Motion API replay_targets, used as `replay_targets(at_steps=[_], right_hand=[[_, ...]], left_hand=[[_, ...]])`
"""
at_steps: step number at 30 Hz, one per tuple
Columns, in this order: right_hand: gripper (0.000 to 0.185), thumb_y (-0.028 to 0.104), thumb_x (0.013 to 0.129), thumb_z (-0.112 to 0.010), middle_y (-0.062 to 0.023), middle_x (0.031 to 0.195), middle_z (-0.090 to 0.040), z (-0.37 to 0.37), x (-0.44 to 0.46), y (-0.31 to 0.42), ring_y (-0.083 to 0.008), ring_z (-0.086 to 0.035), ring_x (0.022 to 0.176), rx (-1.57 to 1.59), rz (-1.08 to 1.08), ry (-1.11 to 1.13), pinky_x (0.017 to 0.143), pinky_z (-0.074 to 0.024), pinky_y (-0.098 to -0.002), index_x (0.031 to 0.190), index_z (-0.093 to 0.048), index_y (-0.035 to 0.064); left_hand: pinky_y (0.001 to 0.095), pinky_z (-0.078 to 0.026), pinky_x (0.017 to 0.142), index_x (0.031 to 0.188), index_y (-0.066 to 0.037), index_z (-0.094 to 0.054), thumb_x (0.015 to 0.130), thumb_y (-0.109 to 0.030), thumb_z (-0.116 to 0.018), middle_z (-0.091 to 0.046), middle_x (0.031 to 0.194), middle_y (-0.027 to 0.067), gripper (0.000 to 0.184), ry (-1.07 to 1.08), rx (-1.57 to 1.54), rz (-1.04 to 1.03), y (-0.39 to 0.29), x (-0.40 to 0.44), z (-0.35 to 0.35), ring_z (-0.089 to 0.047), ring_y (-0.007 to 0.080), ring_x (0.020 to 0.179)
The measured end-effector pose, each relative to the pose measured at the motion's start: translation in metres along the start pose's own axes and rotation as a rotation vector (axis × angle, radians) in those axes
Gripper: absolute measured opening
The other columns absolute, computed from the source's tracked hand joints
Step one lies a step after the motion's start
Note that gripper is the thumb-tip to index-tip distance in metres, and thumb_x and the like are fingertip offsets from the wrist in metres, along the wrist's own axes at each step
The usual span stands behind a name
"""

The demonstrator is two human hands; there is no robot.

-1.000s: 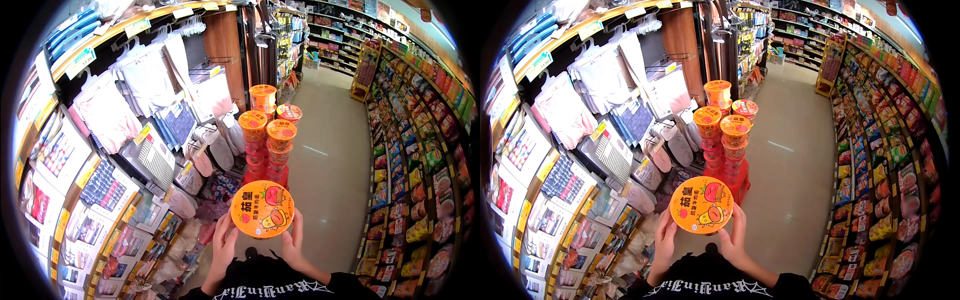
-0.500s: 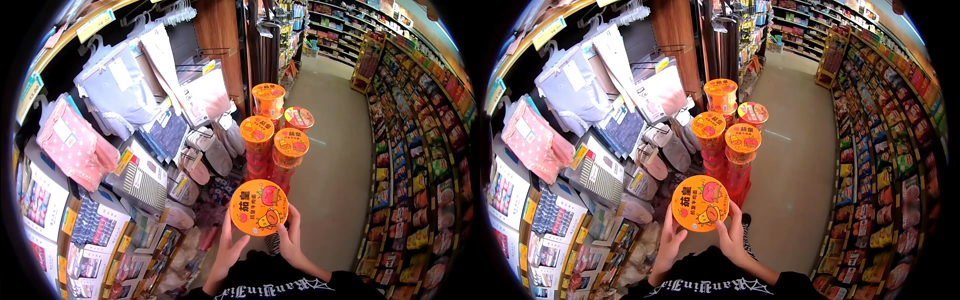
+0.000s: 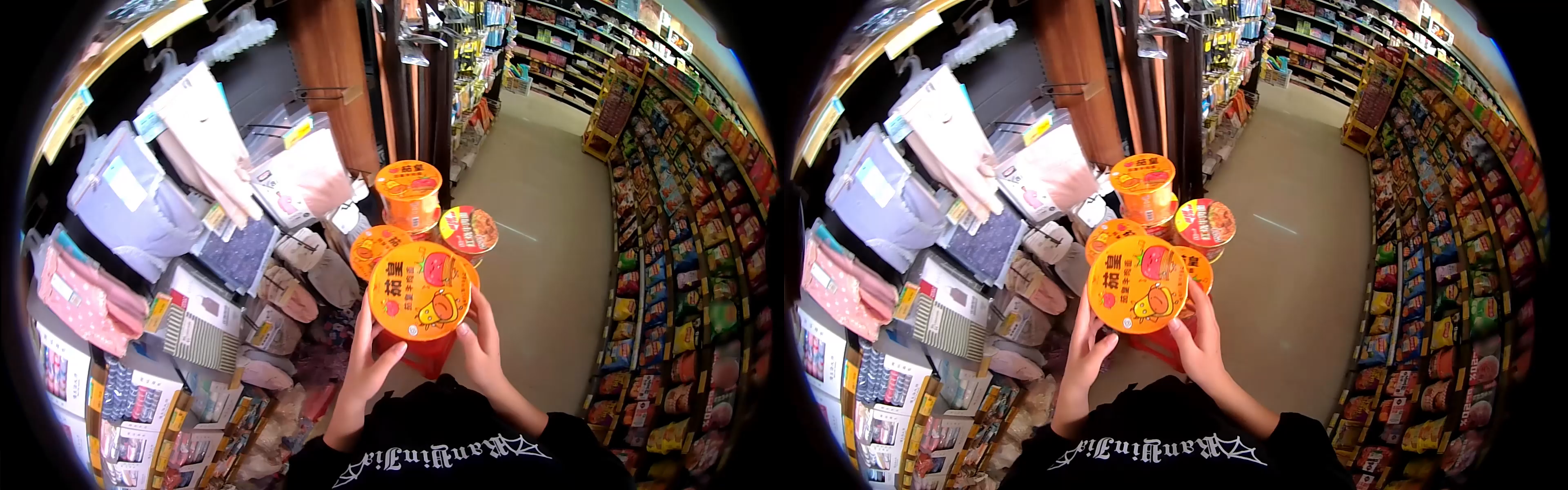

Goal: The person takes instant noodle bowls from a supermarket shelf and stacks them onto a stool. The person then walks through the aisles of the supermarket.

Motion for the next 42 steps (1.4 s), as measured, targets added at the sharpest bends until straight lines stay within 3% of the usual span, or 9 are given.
replay_targets(at_steps=[3,6,10,14,21,29,38,42], right_hand=[[0.055,0.008,0.087,-0.050,-0.0156,0.134,-0.040,0.026,0.033,0.003,-0.0226,-0.044,0.119,0.188,0.019,-0.063,0.100,-0.0347,-0.0349,0.137,-0.029,-0.0035],[0.052,0.012,0.091,-0.047,-0.0147,0.134,-0.041,0.056,0.067,-0.010,-0.0231,-0.040,0.124,0.062,0.042,-0.121,0.103,-0.0323,-0.0360,0.137,-0.029,-0.0033],[0.050,0.014,0.093,-0.045,-0.0145,0.135,-0.040,0.081,0.107,-0.028,-0.0222,-0.038,0.126,0.052,0.055,-0.196,0.104,-0.0304,-0.0359,0.138,-0.029,-0.0016],[0.051,0.015,0.093,-0.045,-0.0128,0.137,-0.039,0.089,0.131,-0.041,-0.0217,-0.037,0.127,0.027,0.029,-0.287,0.105,-0.0294,-0.0361,0.139,-0.029,0.0008],[0.051,0.015,0.093,-0.046,-0.0132,0.136,-0.040,0.081,0.144,-0.063,-0.0216,-0.037,0.127,-0.014,0.036,-0.396,0.104,-0.0304,-0.0361,0.139,-0.028,0.0015],[0.054,0.017,0.094,-0.046,-0.0134,0.135,-0.041,0.063,0.137,-0.073,-0.0218,-0.039,0.126,-0.096,0.000,-0.493,0.103,-0.0318,-0.0357,0.141,-0.024,0.0030],[0.054,0.021,0.094,-0.047,-0.0141,0.135,-0.042,0.057,0.135,-0.077,-0.0216,-0.040,0.126,-0.138,-0.032,-0.610,0.102,-0.0328,-0.0357,0.141,-0.026,0.0054],[0.054,0.024,0.094,-0.047,-0.0149,0.133,-0.044,0.058,0.133,-0.081,-0.0235,-0.042,0.124,-0.174,-0.057,-0.646,0.101,-0.0344,-0.0362,0.140,-0.027,0.0063]], left_hand=[[0.0362,-0.031,0.103,0.145,-0.002,-0.006,0.082,-0.004,-0.057,-0.024,0.143,0.0150,0.080,0.093,-0.068,0.039,0.013,0.044,-0.023,-0.034,0.0242,0.129],[0.0360,-0.031,0.103,0.145,-0.004,-0.007,0.083,-0.004,-0.055,-0.025,0.144,0.0149,0.078,0.182,-0.274,0.221,0.025,0.093,-0.043,-0.032,0.0233,0.130],[0.0337,-0.019,0.109,0.145,-0.004,-0.015,0.079,-0.009,-0.050,-0.025,0.146,0.0133,0.075,0.213,-0.395,0.254,0.048,0.153,-0.061,-0.022,0.0215,0.136],[0.0343,-0.019,0.109,0.145,-0.004,-0.016,0.078,-0.009,-0.050,-0.024,0.147,0.0127,0.076,0.243,-0.298,0.222,0.069,0.188,-0.071,-0.022,0.0211,0.136],[0.0346,-0.021,0.108,0.145,-0.006,-0.015,0.074,-0.010,-0.051,-0.022,0.148,0.0118,0.080,0.266,-0.345,0.306,0.086,0.210,-0.064,-0.021,0.0210,0.136],[0.0349,-0.021,0.108,0.146,-0.006,-0.008,0.078,-0.009,-0.051,-0.024,0.146,0.0112,0.080,0.314,-0.448,0.382,0.103,0.207,-0.060,-0.023,0.0199,0.134],[0.0346,-0.012,0.111,0.144,0.000,0.001,0.083,-0.016,-0.053,-0.003,0.151,0.0155,0.083,0.426,-0.375,0.408,0.106,0.199,-0.043,-0.007,0.0229,0.139],[0.0342,-0.014,0.111,0.144,0.000,0.003,0.084,-0.015,-0.051,-0.003,0.151,0.0153,0.082,0.476,-0.369,0.419,0.106,0.199,-0.039,-0.007,0.0228,0.139]])
Point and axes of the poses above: each hand's wrist, its own x-axis towards the middle knuckle, its own z-axis out of the back of the hand, y = z × x, the point moved 6 cm from there along x, towards the middle knuckle
